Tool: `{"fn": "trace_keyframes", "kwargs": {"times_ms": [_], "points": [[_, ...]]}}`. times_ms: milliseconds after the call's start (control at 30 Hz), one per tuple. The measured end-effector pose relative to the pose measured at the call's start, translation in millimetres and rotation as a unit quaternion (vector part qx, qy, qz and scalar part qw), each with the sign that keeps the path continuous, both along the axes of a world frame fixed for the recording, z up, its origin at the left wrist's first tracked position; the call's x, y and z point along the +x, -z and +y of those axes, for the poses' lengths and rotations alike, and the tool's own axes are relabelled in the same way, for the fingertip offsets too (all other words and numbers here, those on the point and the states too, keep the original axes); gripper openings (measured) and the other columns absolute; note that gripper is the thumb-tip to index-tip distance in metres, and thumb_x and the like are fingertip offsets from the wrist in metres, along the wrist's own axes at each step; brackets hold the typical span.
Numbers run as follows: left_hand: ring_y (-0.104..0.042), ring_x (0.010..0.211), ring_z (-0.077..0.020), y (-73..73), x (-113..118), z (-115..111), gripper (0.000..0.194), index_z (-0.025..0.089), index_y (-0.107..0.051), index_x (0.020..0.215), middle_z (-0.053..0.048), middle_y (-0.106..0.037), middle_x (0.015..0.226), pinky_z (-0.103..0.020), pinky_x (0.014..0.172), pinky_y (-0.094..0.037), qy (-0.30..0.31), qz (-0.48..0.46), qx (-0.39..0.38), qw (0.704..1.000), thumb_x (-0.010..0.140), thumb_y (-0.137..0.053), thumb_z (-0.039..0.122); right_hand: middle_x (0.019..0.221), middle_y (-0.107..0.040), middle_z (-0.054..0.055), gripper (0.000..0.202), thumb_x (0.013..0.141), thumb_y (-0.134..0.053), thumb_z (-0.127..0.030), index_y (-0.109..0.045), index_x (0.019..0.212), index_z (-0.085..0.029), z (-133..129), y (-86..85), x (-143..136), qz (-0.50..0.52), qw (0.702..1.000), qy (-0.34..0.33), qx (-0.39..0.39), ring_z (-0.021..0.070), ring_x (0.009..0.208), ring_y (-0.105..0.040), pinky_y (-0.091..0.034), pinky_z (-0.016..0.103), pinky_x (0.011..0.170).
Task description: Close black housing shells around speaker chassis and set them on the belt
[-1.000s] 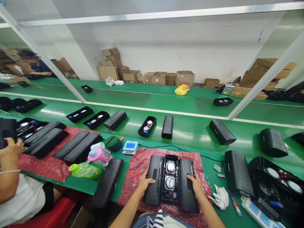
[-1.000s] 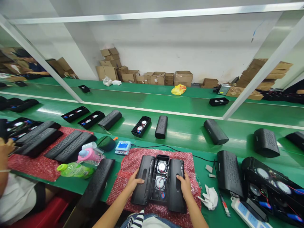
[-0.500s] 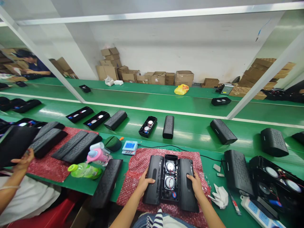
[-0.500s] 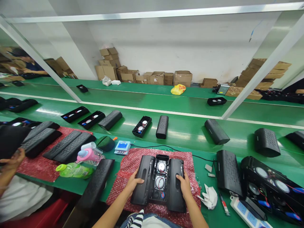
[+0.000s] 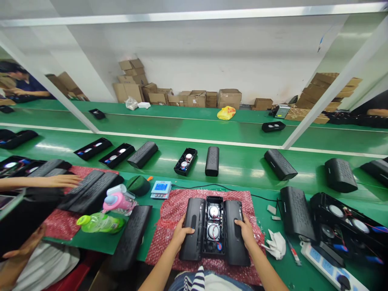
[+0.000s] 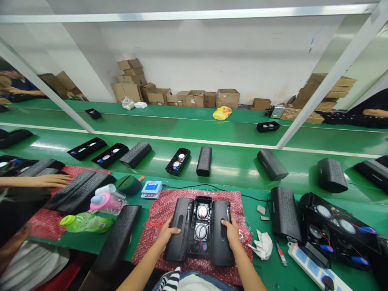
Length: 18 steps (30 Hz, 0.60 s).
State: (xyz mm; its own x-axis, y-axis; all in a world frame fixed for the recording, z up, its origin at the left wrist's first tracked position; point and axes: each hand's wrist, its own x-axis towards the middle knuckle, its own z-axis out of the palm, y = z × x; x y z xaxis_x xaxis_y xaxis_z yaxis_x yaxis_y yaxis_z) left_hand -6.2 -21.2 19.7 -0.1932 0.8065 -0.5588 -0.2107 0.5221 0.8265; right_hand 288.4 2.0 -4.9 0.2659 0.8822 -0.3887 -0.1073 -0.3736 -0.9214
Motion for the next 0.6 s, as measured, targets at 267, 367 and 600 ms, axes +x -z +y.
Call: {"fn": "trace_keyframes", "kwargs": {"times_ms": [267, 367, 600], "points": [[-0.066, 0.079, -0.0181, 5.8, -1.8, -0.5, 0.078, 0.022, -0.048, 0.130, -0.006, -0.068, 0.105, -0.028, 0.067, -0.053, 0.007, 0.001, 0.005, 1.000, 0.056, -0.060, 0.000, 0.113, -0.065, 0.006, 0.068, 0.056, -0.058, -0.028, -0.053, 0.124, -0.022, -9.7, -9.9, 5.0, 0.084, 0.995, -0.047, -0.023, 0.0231, 0.093, -0.063, -0.053, 0.032, 0.074], [-0.066, 0.077, -0.0182, 2.6, -0.8, -0.6, 0.077, 0.022, -0.049, 0.129, -0.006, -0.067, 0.108, -0.029, 0.065, -0.053, 0.007, 0.004, 0.007, 1.000, 0.056, -0.062, 0.001, 0.114, -0.064, 0.008, 0.076, 0.054, -0.055, -0.023, -0.048, 0.130, -0.021, -14.4, -15.4, 9.4, 0.128, 0.986, -0.094, -0.049, 0.0213, 0.079, -0.064, -0.053, 0.030, 0.061], [-0.065, 0.079, -0.0177, 1.0, -1.4, -0.6, 0.079, 0.020, -0.048, 0.131, -0.007, -0.067, 0.108, -0.028, 0.067, -0.053, 0.005, 0.032, 0.000, 0.999, 0.056, -0.061, 0.000, 0.116, -0.063, 0.008, 0.081, 0.052, -0.055, -0.022, -0.044, 0.133, -0.021, -13.7, -15.3, 12.3, 0.096, 0.989, -0.103, -0.034, 0.0225, 0.082, -0.064, -0.052, 0.030, 0.063]]}}
